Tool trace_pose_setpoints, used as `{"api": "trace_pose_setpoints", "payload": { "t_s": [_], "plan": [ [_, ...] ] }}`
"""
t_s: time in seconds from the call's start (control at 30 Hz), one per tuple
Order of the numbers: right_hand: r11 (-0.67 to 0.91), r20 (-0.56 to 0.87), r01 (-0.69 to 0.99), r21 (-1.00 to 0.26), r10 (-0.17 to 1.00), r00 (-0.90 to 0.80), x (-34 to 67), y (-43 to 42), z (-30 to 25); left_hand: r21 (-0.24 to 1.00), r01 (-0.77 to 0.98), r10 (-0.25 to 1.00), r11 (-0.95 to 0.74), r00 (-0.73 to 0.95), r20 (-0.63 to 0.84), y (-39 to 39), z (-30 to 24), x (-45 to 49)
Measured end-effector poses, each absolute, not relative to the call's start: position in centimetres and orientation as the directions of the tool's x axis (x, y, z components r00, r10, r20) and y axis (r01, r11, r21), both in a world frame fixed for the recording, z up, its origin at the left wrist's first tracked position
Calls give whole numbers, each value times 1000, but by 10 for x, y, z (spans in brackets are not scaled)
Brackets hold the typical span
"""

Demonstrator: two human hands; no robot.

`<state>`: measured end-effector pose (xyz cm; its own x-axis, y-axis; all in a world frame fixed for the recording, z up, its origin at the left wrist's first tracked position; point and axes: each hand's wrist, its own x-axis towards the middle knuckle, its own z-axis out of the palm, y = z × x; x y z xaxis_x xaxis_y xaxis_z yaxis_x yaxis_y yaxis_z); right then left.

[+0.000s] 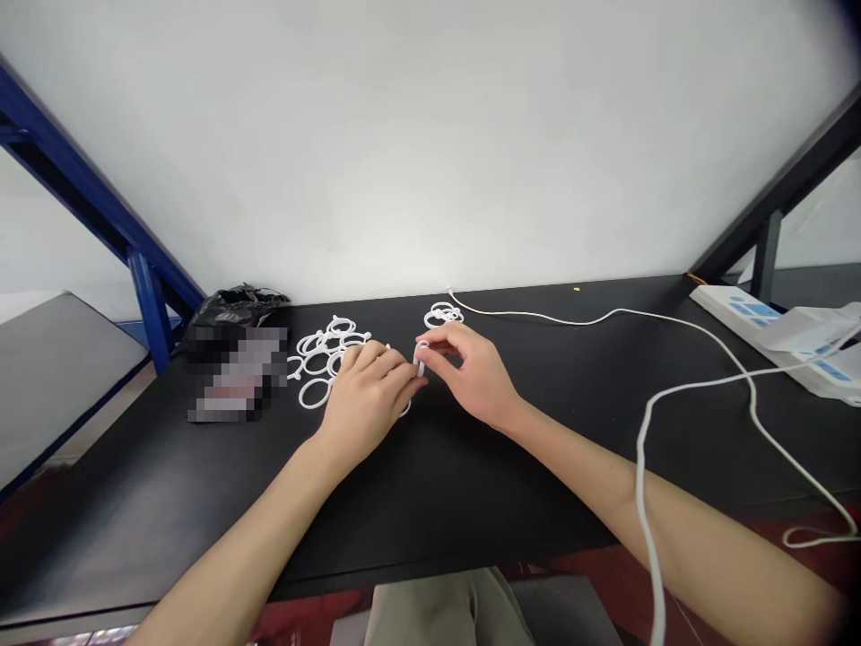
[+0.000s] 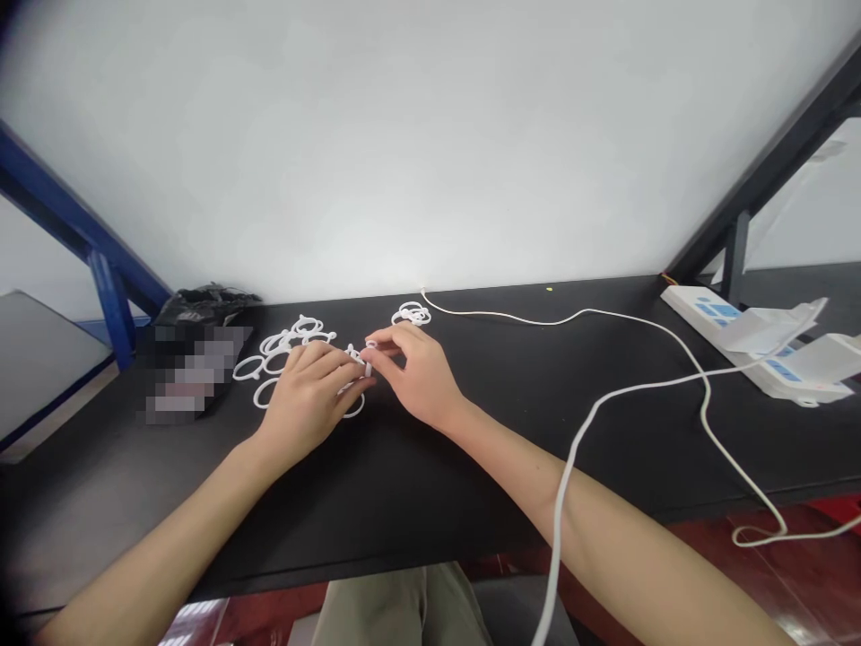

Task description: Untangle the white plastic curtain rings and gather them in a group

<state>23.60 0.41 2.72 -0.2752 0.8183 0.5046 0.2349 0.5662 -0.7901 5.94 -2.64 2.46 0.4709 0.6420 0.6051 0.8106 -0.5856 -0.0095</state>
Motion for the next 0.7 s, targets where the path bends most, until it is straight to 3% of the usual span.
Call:
{"api": "trace_pose_setpoints", "payload": {
  "t_s": [0.3, 0.7],
  "plan": [
    [634, 545, 316, -706, 771, -330, 238, 7, 27, -117, 817, 621, -565, 514, 592, -24, 26, 56],
    [660, 560, 384, -645, 751, -350, 242, 8, 29, -129, 825, 603, -550, 499, 622, -22, 25, 52]
  ]
}}
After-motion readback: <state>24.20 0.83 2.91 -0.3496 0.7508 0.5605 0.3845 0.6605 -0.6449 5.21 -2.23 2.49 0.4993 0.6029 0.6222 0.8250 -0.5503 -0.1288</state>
